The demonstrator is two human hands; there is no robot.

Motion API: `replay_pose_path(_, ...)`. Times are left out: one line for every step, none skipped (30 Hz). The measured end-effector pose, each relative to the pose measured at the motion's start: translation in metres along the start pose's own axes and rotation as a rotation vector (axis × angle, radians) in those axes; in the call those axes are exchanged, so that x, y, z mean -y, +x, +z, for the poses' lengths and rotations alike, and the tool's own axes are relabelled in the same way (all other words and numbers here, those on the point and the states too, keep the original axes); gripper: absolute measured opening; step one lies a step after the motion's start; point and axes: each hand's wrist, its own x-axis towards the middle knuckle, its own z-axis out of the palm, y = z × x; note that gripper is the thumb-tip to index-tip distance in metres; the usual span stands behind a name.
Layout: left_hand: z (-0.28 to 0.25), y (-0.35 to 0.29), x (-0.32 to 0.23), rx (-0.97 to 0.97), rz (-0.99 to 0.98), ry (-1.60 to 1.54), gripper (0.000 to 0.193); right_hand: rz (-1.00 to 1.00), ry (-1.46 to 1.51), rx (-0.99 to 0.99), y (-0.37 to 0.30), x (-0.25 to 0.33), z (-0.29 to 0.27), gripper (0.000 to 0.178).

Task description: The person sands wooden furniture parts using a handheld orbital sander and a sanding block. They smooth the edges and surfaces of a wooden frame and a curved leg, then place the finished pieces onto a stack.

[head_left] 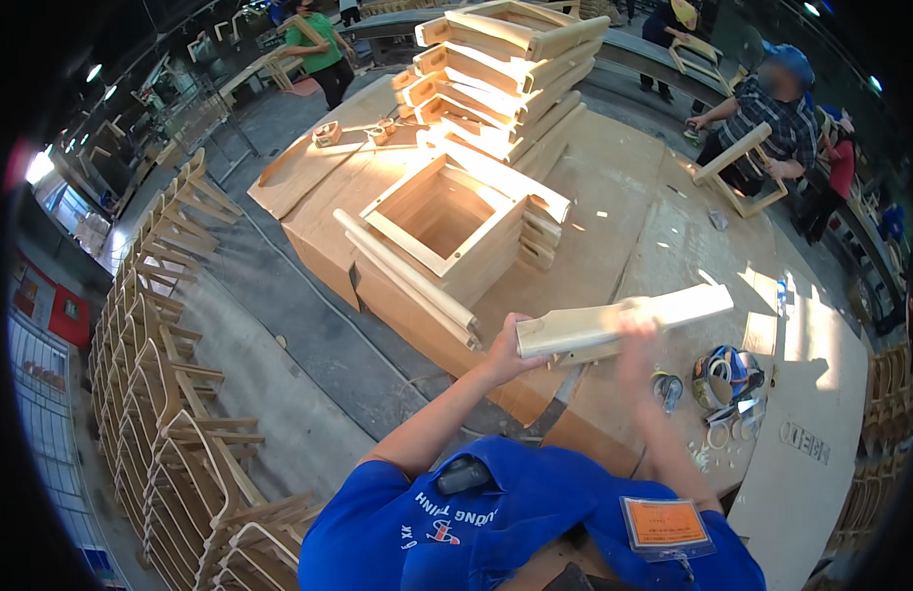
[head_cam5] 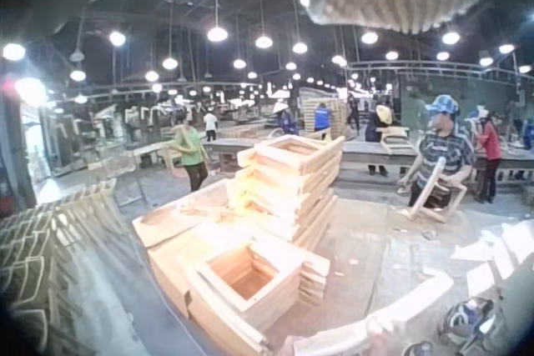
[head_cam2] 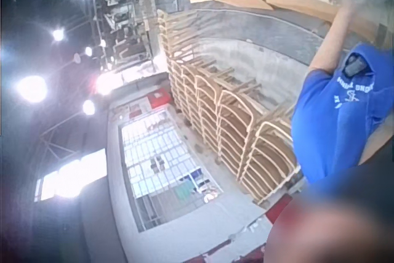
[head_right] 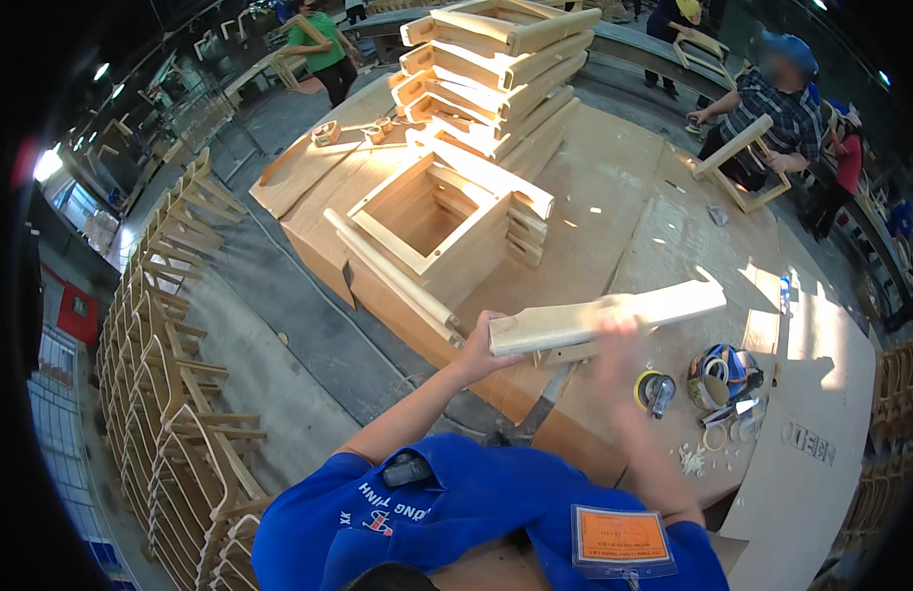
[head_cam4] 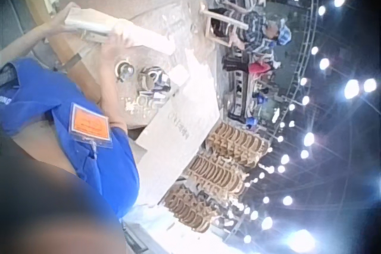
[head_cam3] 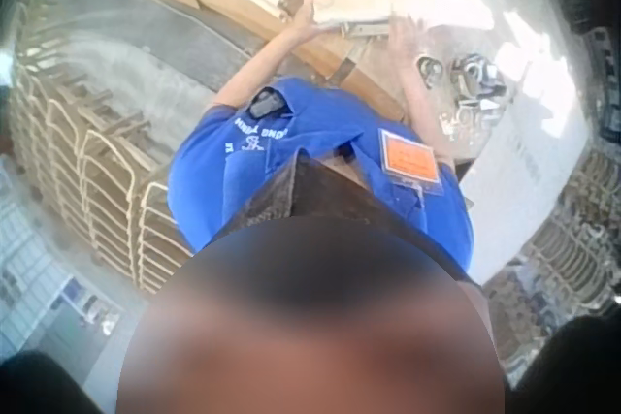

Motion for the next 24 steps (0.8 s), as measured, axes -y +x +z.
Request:
replay_pose_path(-0.002,-0.001,0.0,0.051,-0.052,0.009,0.071,-0.111,0.169,0.044,-0.006,0.044,0.005,0.042)
replay_pose_path(-0.004,-0.001,-0.002,0.04,0.07,0.092,0.071,-0.227,0.261,0.021,-0.006,0.087,0.013,0.043)
replay_pose_path(-0.007,-0.002,-0.004,0.044,0.185,0.176,0.07,-0.252,0.319,0.1,-0.005,0.115,0.011,0.043)
replay_pose_path(-0.009,-0.004,-0.008,0.072,0.218,0.273,0.07,-0.388,0.282,0.191,-0.002,0.135,0.011,0.043)
replay_pose_path(-0.012,-0.006,-0.012,0.114,0.156,0.187,0.069,-0.431,0.312,0.13,0.001,0.143,0.005,0.044)
replay_pose_path(-0.017,-0.01,-0.017,0.185,0.001,0.112,0.067,-0.513,0.283,0.12,0.005,0.14,0.0,0.045)
replay_pose_path(-0.018,-0.015,-0.022,0.239,-0.149,0.058,0.065,-0.585,0.252,0.112,0.009,0.125,-0.007,0.046)
replay_pose_path(-0.02,-0.019,-0.027,0.252,-0.139,0.065,0.063,-0.552,0.199,0.038,0.012,0.103,-0.013,0.046)
replay_pose_path(-0.02,-0.018,-0.033,0.24,-0.102,0.094,0.059,-0.564,0.115,-0.09,0.012,0.077,-0.017,0.047)
replay_pose_path(-0.02,-0.013,-0.037,0.227,-0.055,0.123,0.056,-0.481,0.11,-0.077,0.011,0.041,-0.022,0.043)
replay_pose_path(-0.02,-0.008,-0.042,0.263,-0.077,0.18,0.055,-0.358,-0.03,-0.085,0.008,0.005,-0.026,0.038)
replay_pose_path(-0.023,-0.002,-0.048,0.285,-0.094,0.244,0.054,-0.236,-0.119,-0.037,0.005,-0.034,-0.03,0.037)
replay_pose_path(-0.026,0.003,-0.052,0.302,-0.153,0.311,0.052,-0.121,-0.22,-0.034,0.002,-0.072,-0.035,0.037)
replay_pose_path(-0.027,0.009,-0.056,0.316,-0.14,0.383,0.051,-0.034,-0.2,-0.217,0.0,-0.107,-0.038,0.037)
replay_pose_path(-0.026,0.018,-0.06,0.34,-0.161,0.458,0.051,0.028,-0.165,-0.333,0.001,-0.138,-0.042,0.036)
replay_pose_path(-0.022,0.027,-0.061,0.38,-0.176,0.531,0.05,0.081,-0.152,-0.437,0.004,-0.161,-0.044,0.036)
replay_pose_path(-0.019,0.036,-0.062,0.425,-0.203,0.459,0.049,0.199,-0.073,-0.39,0.009,-0.172,-0.044,0.038)
replay_pose_path(-0.016,0.047,-0.063,0.464,-0.235,0.383,0.047,0.344,0.017,-0.366,0.015,-0.174,-0.044,0.04)
replay_pose_path(-0.012,0.056,-0.061,0.484,-0.289,0.295,0.047,0.382,0.168,-0.479,0.018,-0.159,-0.04,0.037)
replay_pose_path(-0.007,0.064,-0.058,0.483,-0.209,0.381,0.045,0.548,0.364,-0.516,0.024,-0.14,-0.036,0.034)
replay_pose_path(-0.002,0.071,-0.054,0.469,-0.143,0.448,0.044,0.453,0.468,-0.559,0.025,-0.1,-0.026,0.037)
replay_pose_path(0.001,0.077,-0.049,0.449,-0.083,0.497,0.043,0.224,0.129,-0.53,0.026,-0.066,-0.019,0.038)
replay_pose_path(0.0,0.079,-0.044,0.441,-0.05,0.535,0.043,0.396,0.413,-0.506,0.022,-0.019,-0.005,0.037)
replay_pose_path(0.0,0.08,-0.039,0.435,-0.06,0.557,0.041,0.296,0.331,-0.487,0.018,0.018,0.006,0.036)
